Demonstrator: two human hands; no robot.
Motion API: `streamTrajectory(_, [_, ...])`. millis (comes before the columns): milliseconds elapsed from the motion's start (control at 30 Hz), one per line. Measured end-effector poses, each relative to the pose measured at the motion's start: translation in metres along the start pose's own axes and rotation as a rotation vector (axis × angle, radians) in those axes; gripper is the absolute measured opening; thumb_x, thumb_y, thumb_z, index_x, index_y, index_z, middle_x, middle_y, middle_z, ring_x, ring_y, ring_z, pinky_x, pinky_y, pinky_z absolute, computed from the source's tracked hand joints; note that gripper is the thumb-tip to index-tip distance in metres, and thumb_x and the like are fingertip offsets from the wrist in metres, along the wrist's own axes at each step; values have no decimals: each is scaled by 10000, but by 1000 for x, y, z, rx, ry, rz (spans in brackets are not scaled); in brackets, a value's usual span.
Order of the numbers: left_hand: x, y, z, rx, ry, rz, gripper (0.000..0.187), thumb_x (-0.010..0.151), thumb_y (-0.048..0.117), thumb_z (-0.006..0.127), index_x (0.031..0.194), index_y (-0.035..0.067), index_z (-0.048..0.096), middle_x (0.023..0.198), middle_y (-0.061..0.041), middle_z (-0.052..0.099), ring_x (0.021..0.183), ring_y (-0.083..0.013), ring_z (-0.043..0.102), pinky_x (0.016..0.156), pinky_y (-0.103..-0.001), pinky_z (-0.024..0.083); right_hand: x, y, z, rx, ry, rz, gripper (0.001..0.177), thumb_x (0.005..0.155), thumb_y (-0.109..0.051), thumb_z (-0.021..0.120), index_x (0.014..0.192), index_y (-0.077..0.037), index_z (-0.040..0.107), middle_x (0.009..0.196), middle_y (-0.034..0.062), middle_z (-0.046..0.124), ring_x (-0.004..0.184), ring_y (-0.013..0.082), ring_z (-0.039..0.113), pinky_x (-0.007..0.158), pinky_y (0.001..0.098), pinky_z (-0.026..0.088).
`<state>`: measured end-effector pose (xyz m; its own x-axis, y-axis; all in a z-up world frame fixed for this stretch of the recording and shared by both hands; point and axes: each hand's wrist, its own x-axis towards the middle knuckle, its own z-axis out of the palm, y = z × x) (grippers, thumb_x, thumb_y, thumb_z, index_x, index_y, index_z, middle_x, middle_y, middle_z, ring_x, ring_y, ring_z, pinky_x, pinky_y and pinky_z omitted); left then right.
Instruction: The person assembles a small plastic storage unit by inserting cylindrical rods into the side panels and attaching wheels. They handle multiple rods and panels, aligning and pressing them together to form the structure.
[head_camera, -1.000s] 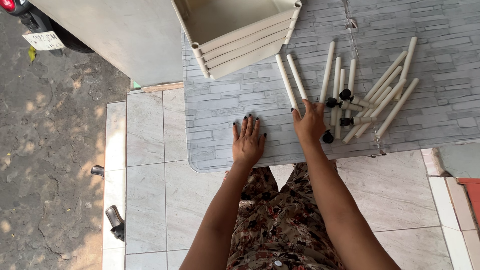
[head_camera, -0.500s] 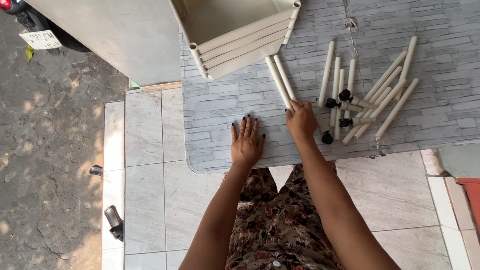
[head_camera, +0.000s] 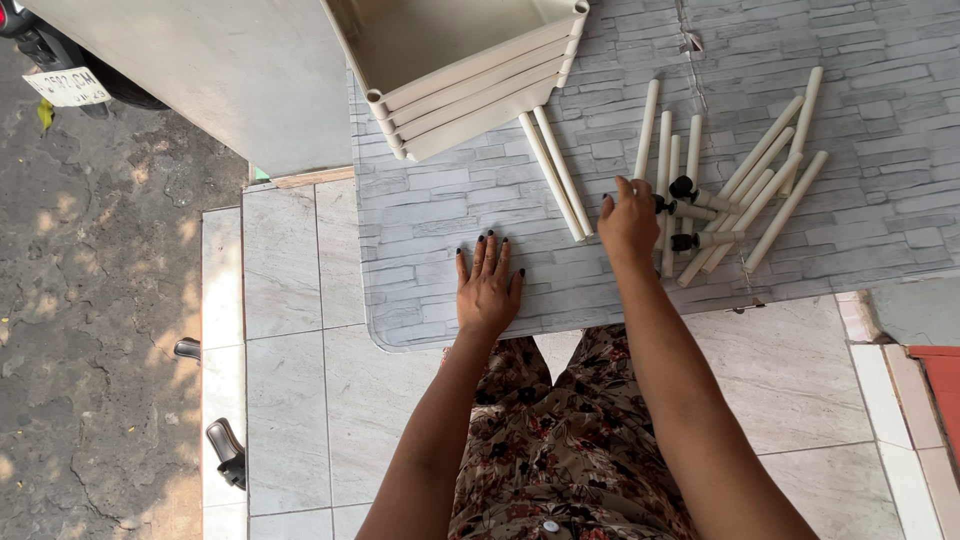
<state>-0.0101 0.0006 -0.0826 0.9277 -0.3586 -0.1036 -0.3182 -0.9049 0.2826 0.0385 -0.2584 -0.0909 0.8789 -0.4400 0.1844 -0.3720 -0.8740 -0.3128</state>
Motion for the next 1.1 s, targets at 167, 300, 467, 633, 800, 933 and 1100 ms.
streamTrajectory(167, [0,0,0,-7,9,4,598,1044,437,363,1575,162,348,1664,-69,271,1554,-220,165,1264,-510,23,14,6,-21,-44,-119,126,414,978,-214,689,1363,-91,601,1243,125,635,1095,308,679,760,485,621])
streamTrajectory(300, [-1,0,0,-13,9,3,598,1037,435,373,1567,159,352,1659,-70,278,1550,-222,173,1259,-513,23,20,7,-27,-100,-202,163,470,963,-232,714,1392,-94,580,1213,138,647,1032,325,704,742,493,621])
streamTrajectory(467, [0,0,0,-21,23,4,596,1039,427,387,1568,155,365,1657,-76,291,1549,-224,187,1264,-516,33,24,22,-11,-40,-180,142,524,924,-224,719,1392,-53,559,1167,168,663,988,351,701,735,504,602])
streamTrajectory(633, [-2,-1,0,-30,54,13,587,1037,418,409,1558,151,388,1649,-82,312,1547,-232,205,1264,-521,46,17,40,9,192,-23,73,399,961,-202,674,1328,-46,654,1069,149,725,916,315,724,780,454,597])
streamTrajectory(800, [-1,-4,8,-48,47,9,587,1036,414,420,1560,151,396,1649,-78,311,1548,-231,208,1270,-515,51,-25,32,4,571,-120,198,363,998,-179,633,1347,-95,691,979,129,770,776,204,727,679,354,577])
streamTrajectory(933, [2,-9,20,-138,112,6,583,1026,421,441,1543,155,405,1623,-89,382,1535,-234,241,1267,-509,56,-77,23,-11,895,-248,131,371,1027,-171,591,1377,-50,610,1070,121,733,737,145,720,555,220,598])
streamTrajectory(1100, [14,-1,14,-517,166,-82,557,1097,403,460,1562,107,387,1559,-143,480,1541,-348,278,1271,-533,101,-124,18,-34,1013,-359,-4,386,1014,-176,588,1376,-44,609,1062,115,733,758,149,735,498,252,556])
